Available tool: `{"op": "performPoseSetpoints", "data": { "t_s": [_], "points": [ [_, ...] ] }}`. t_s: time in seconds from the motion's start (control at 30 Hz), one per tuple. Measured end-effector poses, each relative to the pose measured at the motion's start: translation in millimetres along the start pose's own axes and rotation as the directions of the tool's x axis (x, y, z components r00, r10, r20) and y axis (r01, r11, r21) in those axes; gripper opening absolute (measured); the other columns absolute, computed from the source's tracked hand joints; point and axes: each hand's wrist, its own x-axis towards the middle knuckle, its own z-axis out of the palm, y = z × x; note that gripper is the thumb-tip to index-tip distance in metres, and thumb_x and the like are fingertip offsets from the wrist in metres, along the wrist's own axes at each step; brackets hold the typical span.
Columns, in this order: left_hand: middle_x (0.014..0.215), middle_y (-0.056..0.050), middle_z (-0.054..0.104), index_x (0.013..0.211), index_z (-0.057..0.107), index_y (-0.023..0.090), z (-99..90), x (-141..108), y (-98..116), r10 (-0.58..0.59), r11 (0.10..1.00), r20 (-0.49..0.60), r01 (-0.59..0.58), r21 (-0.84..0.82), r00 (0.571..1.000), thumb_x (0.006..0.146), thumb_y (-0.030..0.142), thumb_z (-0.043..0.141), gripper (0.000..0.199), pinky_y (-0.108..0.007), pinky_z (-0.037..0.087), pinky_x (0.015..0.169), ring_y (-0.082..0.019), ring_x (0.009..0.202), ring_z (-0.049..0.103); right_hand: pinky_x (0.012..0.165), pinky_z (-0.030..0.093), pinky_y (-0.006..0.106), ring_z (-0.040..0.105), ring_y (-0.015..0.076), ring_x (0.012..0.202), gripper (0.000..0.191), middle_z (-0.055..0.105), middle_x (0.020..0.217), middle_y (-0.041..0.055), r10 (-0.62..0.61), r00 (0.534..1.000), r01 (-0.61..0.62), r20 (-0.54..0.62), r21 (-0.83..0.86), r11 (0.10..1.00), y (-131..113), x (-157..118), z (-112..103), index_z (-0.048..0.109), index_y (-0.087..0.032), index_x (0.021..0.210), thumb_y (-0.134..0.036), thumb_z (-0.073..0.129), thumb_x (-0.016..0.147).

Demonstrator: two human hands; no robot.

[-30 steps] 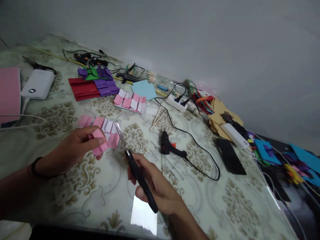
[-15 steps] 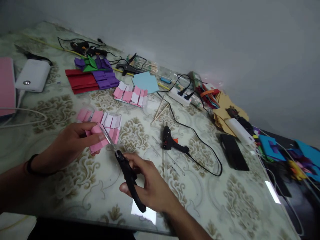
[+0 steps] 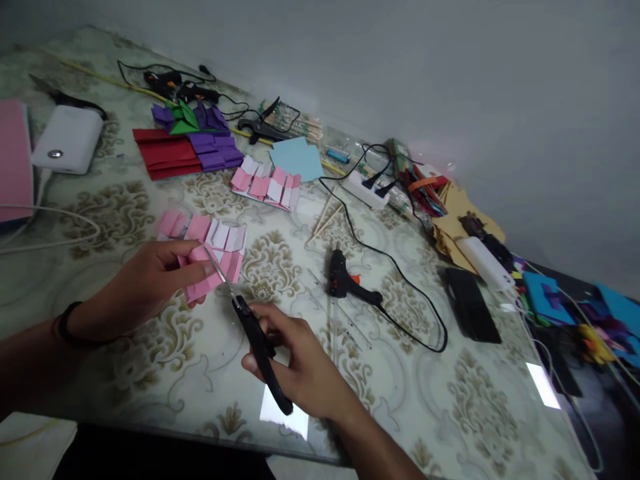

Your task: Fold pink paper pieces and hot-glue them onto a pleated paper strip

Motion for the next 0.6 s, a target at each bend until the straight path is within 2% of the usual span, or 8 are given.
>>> {"op": "performPoseSetpoints", "data": {
  "t_s": [0.13, 0.33, 0.47, 0.6],
  "points": [
    [0.059, 0.005, 0.043, 0.060, 0.050, 0.016, 0.1, -1.0, -0.7, 0.022, 1.000, 0.009, -0.022, 0.007, 1.000, 0.090, 0.040, 0.058, 0.039, -0.018, 0.030, 0.051, -0.005, 0.055, 0.039, 0.068, 0.043, 0.024, 0.052, 0.0097, 0.073, 0.054, 0.058, 0.083, -0.0007, 0.013, 1.000, -0.013, 0.006, 0.026, 1.000, 0.0, -0.8, -0.7, 0.058, -0.021, 0.135, -0.052, 0.068, 0.091],
    [0.061, 0.004, 0.045, 0.063, 0.053, 0.016, -0.7, -0.9, -2.2, 0.015, 1.000, 0.043, -0.015, 0.005, 0.999, 0.090, 0.040, 0.057, 0.037, -0.019, 0.032, 0.052, -0.006, 0.056, 0.042, 0.067, 0.042, 0.023, 0.050, 0.0096, 0.073, 0.057, 0.057, 0.082, -0.0007, 0.030, 1.000, -0.030, 0.010, 0.052, 0.998, 1.3, 0.1, -1.5, 0.058, -0.019, 0.134, -0.053, 0.070, 0.090],
    [0.058, 0.005, 0.040, 0.061, 0.048, 0.017, -0.9, 0.0, -3.8, -0.002, 1.000, -0.017, 0.003, 0.030, 1.000, 0.088, 0.041, 0.060, 0.038, -0.020, 0.027, 0.049, -0.006, 0.054, 0.036, 0.067, 0.042, 0.023, 0.051, 0.0096, 0.073, 0.055, 0.057, 0.082, -0.0006, 0.015, 1.000, -0.016, 0.009, 0.051, 0.999, 1.2, 0.4, -2.8, 0.058, -0.020, 0.134, -0.052, 0.070, 0.090],
    [0.055, 0.006, 0.037, 0.061, 0.045, 0.017, -0.5, 0.2, -2.9, -0.014, 0.999, -0.080, 0.012, -0.031, 0.997, 0.086, 0.040, 0.060, 0.037, -0.019, 0.025, 0.047, -0.005, 0.051, 0.033, 0.069, 0.043, 0.024, 0.052, 0.0108, 0.075, 0.054, 0.057, 0.085, 0.0005, -0.002, 1.000, 0.002, 0.016, 0.032, 0.999, -0.2, -1.0, -4.2, 0.057, -0.020, 0.134, -0.050, 0.068, 0.091]
  ]
}}
